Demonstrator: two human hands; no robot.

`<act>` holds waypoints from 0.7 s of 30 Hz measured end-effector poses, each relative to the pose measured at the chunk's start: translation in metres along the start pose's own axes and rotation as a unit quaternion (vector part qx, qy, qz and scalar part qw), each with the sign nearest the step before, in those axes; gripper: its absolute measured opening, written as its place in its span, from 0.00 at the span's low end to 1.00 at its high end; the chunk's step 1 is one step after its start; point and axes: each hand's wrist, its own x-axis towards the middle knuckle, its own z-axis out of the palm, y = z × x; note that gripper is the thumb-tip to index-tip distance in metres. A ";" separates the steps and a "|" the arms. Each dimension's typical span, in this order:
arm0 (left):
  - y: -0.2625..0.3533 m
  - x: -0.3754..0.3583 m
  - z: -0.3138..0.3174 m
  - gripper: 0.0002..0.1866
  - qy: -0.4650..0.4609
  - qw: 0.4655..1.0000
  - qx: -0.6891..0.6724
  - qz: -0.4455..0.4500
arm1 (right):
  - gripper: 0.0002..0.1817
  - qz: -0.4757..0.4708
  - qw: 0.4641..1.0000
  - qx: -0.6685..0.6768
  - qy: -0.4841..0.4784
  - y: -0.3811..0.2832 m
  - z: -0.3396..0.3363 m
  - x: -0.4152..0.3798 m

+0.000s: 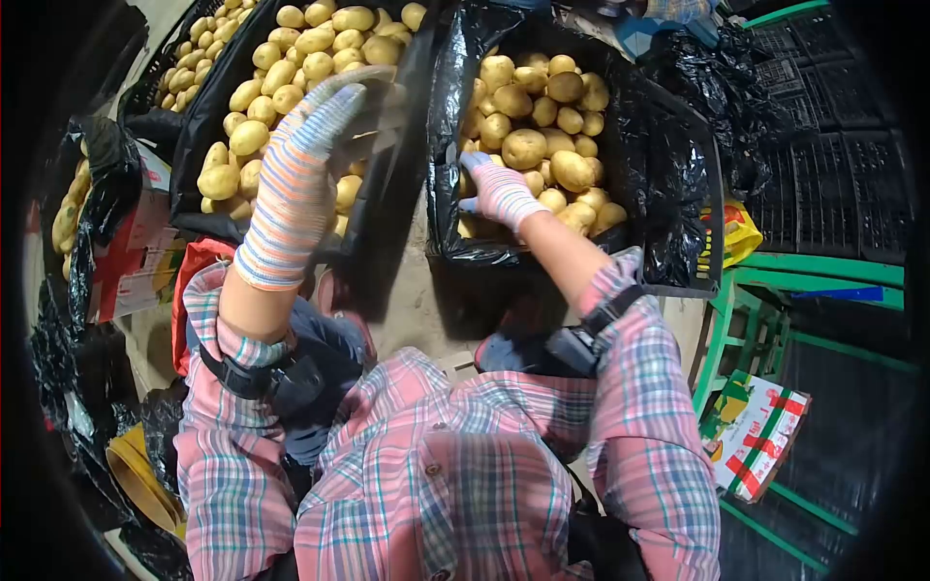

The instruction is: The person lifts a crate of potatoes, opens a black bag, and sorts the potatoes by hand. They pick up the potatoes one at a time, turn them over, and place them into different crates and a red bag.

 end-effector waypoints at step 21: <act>-0.034 -0.027 0.031 0.29 -0.230 0.913 -0.265 -0.210 | 0.30 -0.114 0.811 0.546 0.176 -0.059 -0.140 -0.125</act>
